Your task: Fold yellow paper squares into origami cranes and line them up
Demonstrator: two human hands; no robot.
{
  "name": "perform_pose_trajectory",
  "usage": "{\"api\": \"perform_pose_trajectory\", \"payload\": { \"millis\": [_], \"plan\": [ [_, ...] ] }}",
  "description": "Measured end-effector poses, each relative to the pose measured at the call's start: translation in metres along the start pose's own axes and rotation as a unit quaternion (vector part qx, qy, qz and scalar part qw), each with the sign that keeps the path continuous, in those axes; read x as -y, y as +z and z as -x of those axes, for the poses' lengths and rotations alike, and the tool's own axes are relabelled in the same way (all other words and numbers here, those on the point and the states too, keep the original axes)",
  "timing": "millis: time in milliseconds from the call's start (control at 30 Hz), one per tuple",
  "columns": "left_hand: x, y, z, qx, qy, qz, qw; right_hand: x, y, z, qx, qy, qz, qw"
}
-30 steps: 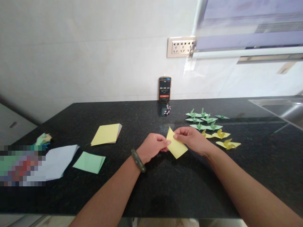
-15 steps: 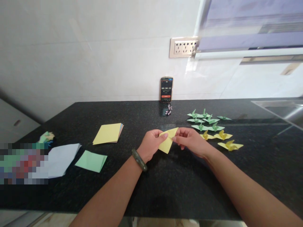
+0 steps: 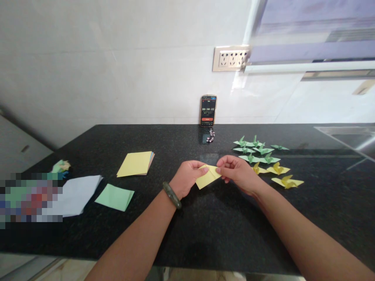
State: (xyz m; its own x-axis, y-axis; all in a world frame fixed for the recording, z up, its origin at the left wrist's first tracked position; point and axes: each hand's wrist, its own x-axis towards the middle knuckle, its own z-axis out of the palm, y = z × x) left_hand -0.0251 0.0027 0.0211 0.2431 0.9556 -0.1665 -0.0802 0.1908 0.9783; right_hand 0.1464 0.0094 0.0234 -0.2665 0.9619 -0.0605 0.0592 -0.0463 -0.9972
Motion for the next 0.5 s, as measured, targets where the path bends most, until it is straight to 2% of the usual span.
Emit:
{"api": "perform_pose_trajectory", "payload": {
  "millis": [500],
  "plan": [
    [0.0011, -0.0042, -0.0030, 0.025, -0.011, 0.095, 0.995, 0.0008, -0.0052, 0.0025, 0.084, -0.057, 0.034, 0.994]
  ]
}}
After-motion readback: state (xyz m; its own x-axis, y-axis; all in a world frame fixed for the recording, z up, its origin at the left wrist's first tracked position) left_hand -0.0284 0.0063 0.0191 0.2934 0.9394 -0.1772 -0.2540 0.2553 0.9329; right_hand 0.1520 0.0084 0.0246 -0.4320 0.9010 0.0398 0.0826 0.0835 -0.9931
